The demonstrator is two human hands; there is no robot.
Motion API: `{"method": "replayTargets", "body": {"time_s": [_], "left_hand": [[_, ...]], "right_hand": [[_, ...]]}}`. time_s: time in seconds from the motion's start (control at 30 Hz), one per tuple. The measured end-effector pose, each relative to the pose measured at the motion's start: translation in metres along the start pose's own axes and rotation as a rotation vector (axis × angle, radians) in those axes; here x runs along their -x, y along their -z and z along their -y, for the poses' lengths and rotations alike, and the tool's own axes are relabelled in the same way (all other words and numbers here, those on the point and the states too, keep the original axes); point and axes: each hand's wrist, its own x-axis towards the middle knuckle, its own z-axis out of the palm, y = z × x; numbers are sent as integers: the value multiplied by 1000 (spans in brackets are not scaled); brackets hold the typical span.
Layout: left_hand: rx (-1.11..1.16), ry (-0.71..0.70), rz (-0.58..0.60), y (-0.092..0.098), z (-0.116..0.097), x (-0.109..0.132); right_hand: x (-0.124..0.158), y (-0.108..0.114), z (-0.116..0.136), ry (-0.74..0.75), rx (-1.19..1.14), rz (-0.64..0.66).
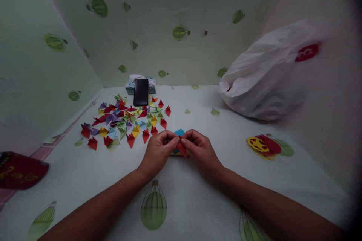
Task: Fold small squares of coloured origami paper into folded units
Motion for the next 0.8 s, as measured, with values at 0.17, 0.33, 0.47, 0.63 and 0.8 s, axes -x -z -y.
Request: {"method": "replayTargets", "body": {"time_s": [0.17, 0.33, 0.47, 0.63, 0.8], "left_hand": [[-31, -12, -26, -1, -1, 1], [3, 8, 17, 2, -5, -1], [8, 2, 41, 2, -4, -1], [-87, -97, 41, 2, -2, 0], [-308, -350, 43, 7, -3, 0]], "right_hand": [[1, 0, 1, 11, -6, 20], [-1, 0, 2, 16, -32, 32], [0, 0, 2, 37, 28, -1], [1, 0, 4, 107, 87, 20], [0, 1, 8, 112, 8, 23]]}}
